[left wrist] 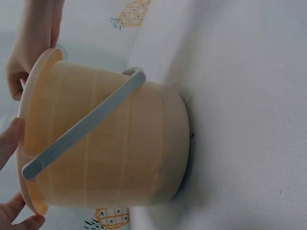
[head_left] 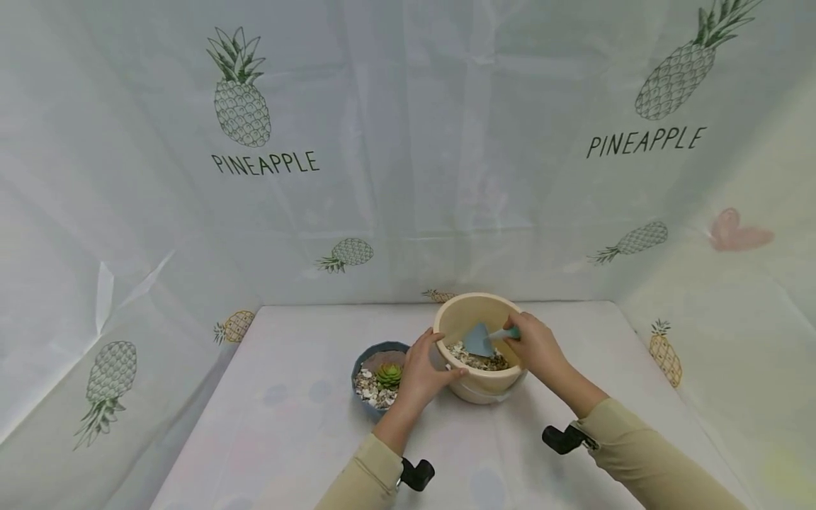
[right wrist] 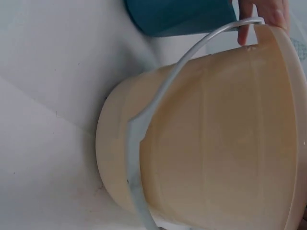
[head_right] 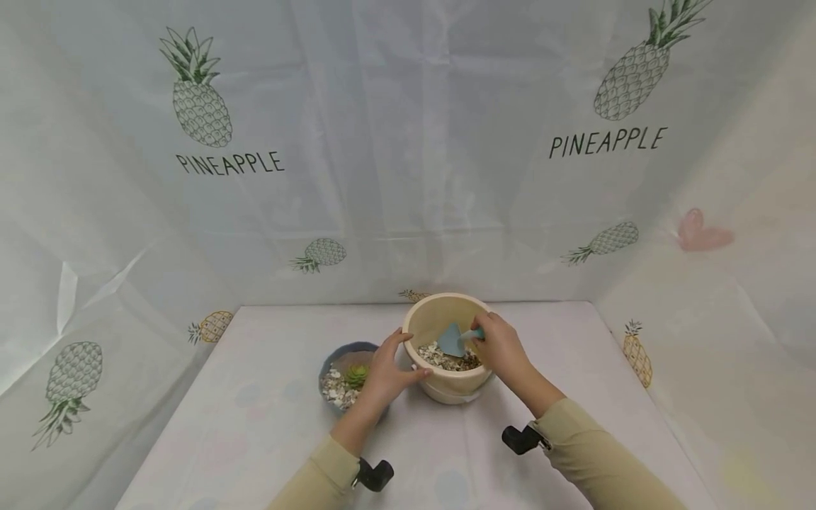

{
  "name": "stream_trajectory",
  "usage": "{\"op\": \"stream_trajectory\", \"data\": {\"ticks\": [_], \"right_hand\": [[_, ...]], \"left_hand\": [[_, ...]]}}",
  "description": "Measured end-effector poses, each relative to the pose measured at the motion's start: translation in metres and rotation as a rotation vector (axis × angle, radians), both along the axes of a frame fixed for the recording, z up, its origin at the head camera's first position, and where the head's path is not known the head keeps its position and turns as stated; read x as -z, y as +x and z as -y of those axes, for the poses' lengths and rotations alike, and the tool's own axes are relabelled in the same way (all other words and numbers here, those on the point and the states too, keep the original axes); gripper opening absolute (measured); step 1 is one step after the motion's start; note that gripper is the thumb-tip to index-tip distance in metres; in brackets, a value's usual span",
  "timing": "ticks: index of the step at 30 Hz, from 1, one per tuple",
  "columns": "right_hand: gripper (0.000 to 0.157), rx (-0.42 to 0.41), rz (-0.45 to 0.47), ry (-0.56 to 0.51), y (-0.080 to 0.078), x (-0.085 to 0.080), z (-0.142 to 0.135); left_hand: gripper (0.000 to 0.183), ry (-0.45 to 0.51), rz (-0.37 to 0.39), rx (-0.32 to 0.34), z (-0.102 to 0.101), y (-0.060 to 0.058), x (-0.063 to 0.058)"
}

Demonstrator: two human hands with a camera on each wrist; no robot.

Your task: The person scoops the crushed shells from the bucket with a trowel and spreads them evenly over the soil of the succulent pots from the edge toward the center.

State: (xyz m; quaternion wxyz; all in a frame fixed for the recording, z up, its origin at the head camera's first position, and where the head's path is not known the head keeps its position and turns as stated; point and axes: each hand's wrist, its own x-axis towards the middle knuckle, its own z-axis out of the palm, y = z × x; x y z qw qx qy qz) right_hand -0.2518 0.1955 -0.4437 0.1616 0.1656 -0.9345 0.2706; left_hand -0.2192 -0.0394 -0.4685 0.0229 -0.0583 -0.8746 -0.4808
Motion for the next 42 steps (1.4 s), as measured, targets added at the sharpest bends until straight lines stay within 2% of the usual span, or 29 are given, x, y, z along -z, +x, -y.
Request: {"op": "stream_trajectory", "data": {"ticks": [8,12,18,25,32,42], "right_hand": [[0.023,-0.093,0.028,-0.095,-0.004,0.005,0.004],[0.02,-0.112,0.079,-0.131,-0.005,0.002,0.002],[0.016,-0.101,0.209,-0.224,-0.001,-0.006,-0.004],[0.016,-0.068,0.314,-0.357,0.007,-0.013,-0.015],[0.027,-0.023,0.317,-0.413,0.011,-0.016,-0.026],[0.028,0.054,0.318,-0.535,0.015,-0.016,-0.038]], "left_hand": [[0.079,-0.003,-0.007,-0.002,-0.001,0.001,-0.002],[0.078,-0.01,-0.005,0.001,-0.002,0.0,-0.003],[0.079,-0.019,-0.003,-0.006,-0.003,0.001,-0.002],[0.08,-0.006,-0.002,-0.008,-0.002,0.002,-0.003],[0.079,-0.001,-0.006,-0.001,-0.001,0.002,-0.003],[0.08,-0.01,-0.016,0.001,0.0,0.001,-0.002]]}}
